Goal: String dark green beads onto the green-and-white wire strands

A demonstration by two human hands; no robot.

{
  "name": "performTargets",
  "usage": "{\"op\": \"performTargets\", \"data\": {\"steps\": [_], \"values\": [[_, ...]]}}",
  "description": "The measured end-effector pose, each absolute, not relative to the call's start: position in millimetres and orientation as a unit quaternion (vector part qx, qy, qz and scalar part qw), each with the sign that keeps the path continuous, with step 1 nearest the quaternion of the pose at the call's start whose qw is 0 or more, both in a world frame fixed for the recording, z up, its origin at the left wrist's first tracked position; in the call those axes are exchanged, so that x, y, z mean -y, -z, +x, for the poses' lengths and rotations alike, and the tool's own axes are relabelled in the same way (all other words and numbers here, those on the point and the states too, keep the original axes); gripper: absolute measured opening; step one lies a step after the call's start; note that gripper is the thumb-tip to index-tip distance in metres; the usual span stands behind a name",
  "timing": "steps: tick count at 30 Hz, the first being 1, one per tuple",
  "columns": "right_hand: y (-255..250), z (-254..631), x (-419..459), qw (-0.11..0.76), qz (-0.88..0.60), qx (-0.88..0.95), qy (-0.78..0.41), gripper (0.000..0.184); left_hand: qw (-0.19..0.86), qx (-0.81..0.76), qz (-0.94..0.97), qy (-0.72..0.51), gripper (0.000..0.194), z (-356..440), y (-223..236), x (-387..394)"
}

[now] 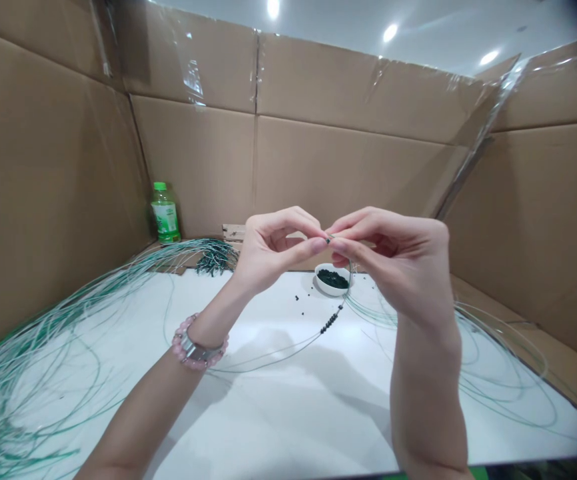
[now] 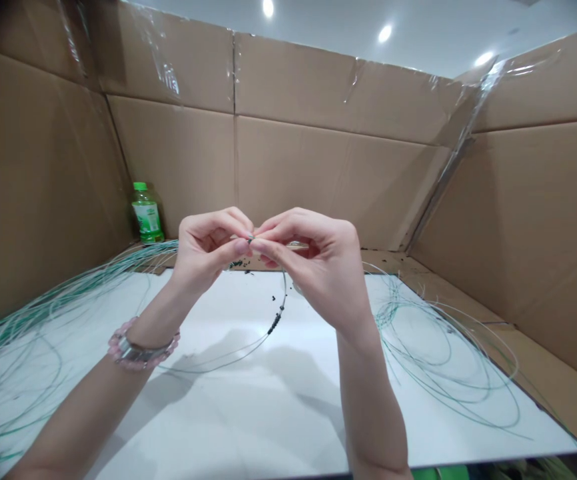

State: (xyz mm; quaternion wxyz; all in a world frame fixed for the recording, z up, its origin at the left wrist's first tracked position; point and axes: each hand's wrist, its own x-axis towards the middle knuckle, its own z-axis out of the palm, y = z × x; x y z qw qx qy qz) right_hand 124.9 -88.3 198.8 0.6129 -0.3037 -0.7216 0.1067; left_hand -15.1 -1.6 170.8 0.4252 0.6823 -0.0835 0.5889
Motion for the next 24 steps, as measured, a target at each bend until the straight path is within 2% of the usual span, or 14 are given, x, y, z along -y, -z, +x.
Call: {"op": "performTargets", "data": {"steps": [11,15,24], "values": [[-197.8,117.1,84.8,0.642,-0.302,0.699,-0.092,0.014,0.340,0.093,0.643,-0.680,0.009,-6.4,-162.1,6.9],[-196.9,114.6,84.5,0.648,-0.309,0.692,-0.072,0.017,0.323,0.079,0.645,-0.687,0.004,-6.1,-161.9,8.2],[-196.6,113.6,88.8,0.644,-0.298,0.700,-0.083,0.008,0.310,0.043,0.636,-0.705,0.005,-6.1,-164.1,11.6]]}}
